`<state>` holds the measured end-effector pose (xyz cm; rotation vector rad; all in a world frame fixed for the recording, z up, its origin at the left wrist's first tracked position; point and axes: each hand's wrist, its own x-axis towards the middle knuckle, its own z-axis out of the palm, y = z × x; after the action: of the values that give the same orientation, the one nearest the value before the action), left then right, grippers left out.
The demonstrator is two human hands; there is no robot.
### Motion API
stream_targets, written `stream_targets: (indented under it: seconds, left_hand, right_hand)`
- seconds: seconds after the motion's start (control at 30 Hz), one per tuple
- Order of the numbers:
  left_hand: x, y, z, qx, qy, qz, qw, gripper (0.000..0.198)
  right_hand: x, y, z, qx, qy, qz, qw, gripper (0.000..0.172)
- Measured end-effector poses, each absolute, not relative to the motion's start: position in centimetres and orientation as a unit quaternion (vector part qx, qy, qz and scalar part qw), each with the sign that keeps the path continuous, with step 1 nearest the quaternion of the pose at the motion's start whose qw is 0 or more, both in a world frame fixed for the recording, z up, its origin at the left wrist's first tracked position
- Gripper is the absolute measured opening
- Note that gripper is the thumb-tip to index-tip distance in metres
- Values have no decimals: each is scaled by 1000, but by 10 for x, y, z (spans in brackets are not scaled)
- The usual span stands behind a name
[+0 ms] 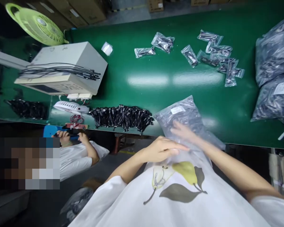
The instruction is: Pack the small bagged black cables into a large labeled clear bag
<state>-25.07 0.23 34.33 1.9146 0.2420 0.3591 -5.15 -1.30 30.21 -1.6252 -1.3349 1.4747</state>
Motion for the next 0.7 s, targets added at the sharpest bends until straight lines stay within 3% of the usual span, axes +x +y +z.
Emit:
stream_targets:
  seconds: [0.1, 0.2, 0.23, 0.3, 0.33, 0.4, 0.47, 0.57, 0.63, 0.7]
  left_hand:
    - [-250, 20, 357, 807, 53, 35, 587, 35]
    - [-244, 48, 370, 765, 3, -86, 638, 35]
    - [-238, 61, 374, 743, 0, -119, 658, 39]
    - [-216, 90, 379, 703, 47, -131, 697, 48]
    - [-198, 106, 380, 693, 99, -102, 707, 50]
    - [-148, 138, 378, 695, 214, -2, 686, 51]
    - [-82, 169, 371, 721, 270, 59, 635, 47]
    - [24, 217, 351, 767, 268, 35, 582, 42]
    - [88, 243, 334, 800, 278, 33, 530, 40]
    - [142, 262, 316, 832, 295, 46, 468, 42]
  right_hand:
    - [1, -68, 340, -580, -584, 543, 165, 38]
    - [75, -92, 376, -533, -596, 598, 51, 46]
    - [105, -88, 384, -530, -568, 628, 50, 50]
    - [170, -61, 393, -578, -490, 638, 133, 54]
    - [204, -38, 392, -620, -458, 607, 192, 53]
    - [269, 24, 380, -725, -408, 428, 353, 46]
    - [322, 97, 357, -785, -368, 275, 416, 37]
    - [369, 187, 307, -833, -362, 130, 397, 39]
    - [383, 216, 272, -856, -381, 45, 346, 51]
    - [394, 221, 246, -865, -414, -17, 282, 47]
